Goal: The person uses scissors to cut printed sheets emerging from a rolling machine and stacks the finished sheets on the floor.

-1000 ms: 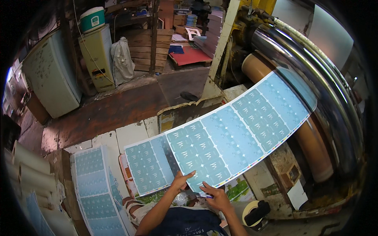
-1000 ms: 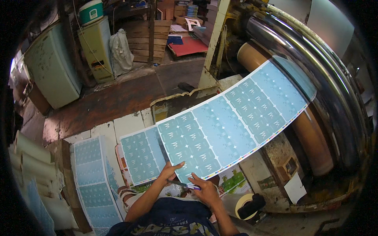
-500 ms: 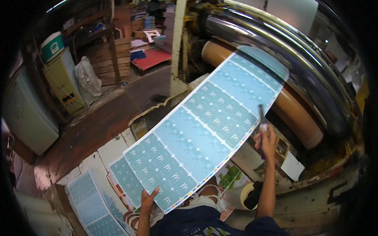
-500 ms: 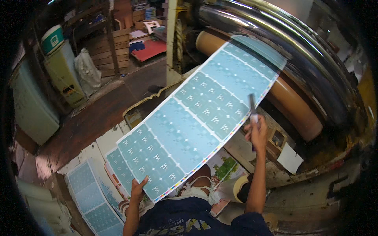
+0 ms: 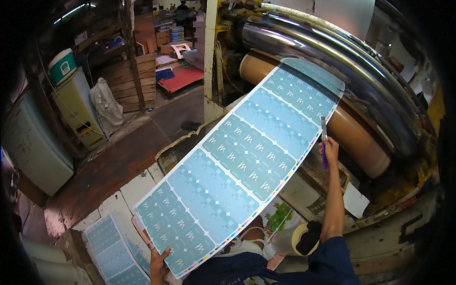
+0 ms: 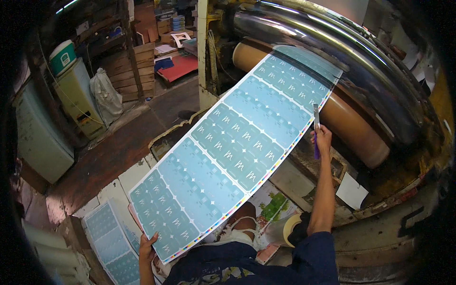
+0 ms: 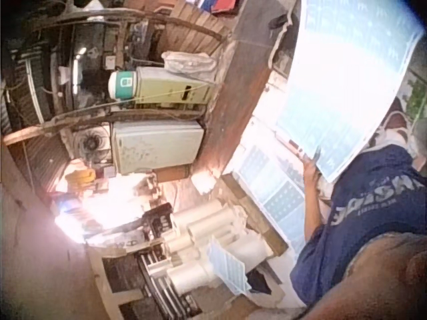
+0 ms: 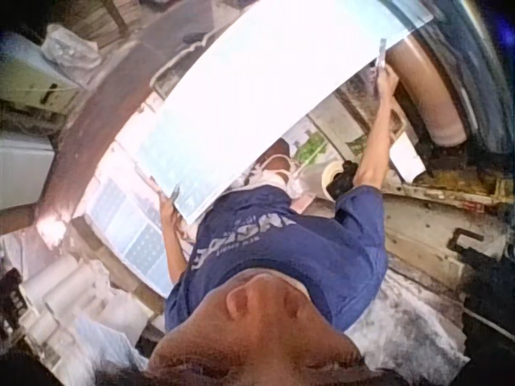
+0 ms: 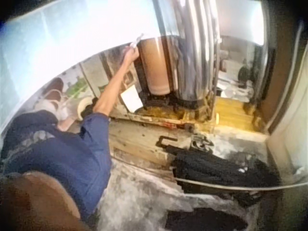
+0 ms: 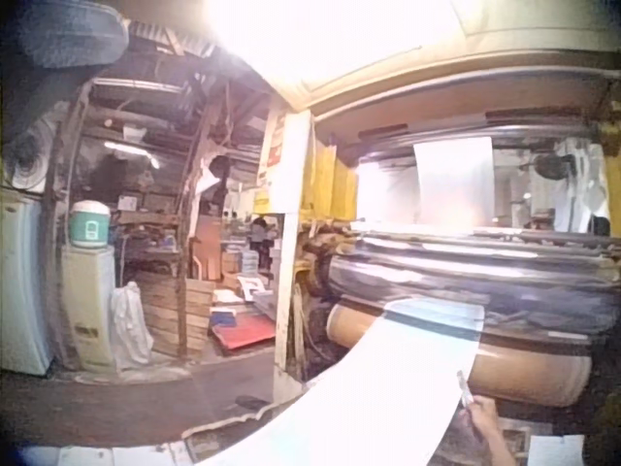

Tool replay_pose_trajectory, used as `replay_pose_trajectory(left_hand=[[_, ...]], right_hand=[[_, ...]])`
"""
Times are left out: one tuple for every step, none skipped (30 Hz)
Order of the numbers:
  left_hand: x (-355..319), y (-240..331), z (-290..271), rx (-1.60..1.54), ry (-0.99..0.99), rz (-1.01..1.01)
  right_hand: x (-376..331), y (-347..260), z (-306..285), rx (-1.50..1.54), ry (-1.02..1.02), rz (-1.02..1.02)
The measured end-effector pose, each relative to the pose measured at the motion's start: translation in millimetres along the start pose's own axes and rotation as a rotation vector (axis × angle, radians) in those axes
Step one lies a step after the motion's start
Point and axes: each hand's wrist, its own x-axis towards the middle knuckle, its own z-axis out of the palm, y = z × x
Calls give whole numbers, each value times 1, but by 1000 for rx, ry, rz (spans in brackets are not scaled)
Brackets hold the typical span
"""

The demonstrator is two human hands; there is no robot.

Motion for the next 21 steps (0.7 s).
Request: replay_pose_trajectory(left_hand=[[-2, -3, -6, 5, -1, 5], [-5, -5, -12, 12, 4, 11], [-7, -7, -13, 5, 14, 17], [-9, -8, -15, 10, 25, 3], [-9, -10, -15, 18, 31, -10], [-10, -12, -17, 14, 45, 3], [-10, -15, -19, 33, 40, -24], [-9, -17, -25, 56, 30, -58], [-9, -19, -33, 52, 39, -51], [-9, -22, -42, 73, 54, -41], [-9, -22, -46, 92, 61, -36], [-9, -22, -49, 88, 61, -34], [-10, -22, -52, 87, 88, -24], [-16, -19, -58, 92, 134, -10], [-21, -18, -65, 91, 147, -4], [-24, -17, -71, 83, 176, -1], [-26, -18, -75, 70, 198, 1], [-26, -17, -78, 66, 198, 5], [-27, -17, -81, 37, 191, 23], [-28, -21, -81, -1, 180, 31], [-31, -21, -80, -11, 178, 24]], right_hand=[[-4, 2, 4, 32, 21, 17], [-11, -2, 13, 32, 3, 25], [-16, -4, 17, 34, -13, 29], [-23, -6, 18, 38, -26, 23], [-30, -5, 15, 88, -29, 62], [-36, 0, 14, 143, -38, 101], [-44, 5, 12, 200, -37, 82], [-53, 6, 9, 167, -1, 104], [-58, 6, 7, 132, 36, 123], [-57, 12, 9, 137, 27, 120], [-55, 15, 9, -144, 260, -91], [-52, 17, 8, -425, 492, -303], [-48, 18, 2, -424, 492, -307], [-51, -3, 8, -553, 458, -454], [-54, -26, 15, -684, 427, -605], [-53, -41, 23, -678, 408, -574], [-48, -50, 26, -676, 409, -579], [-43, -57, 28, -686, 309, -614], [-38, -61, 29, -696, 210, -647], [-31, -56, 24, -736, 179, -710], [-25, -50, 17, -746, 174, -716]])
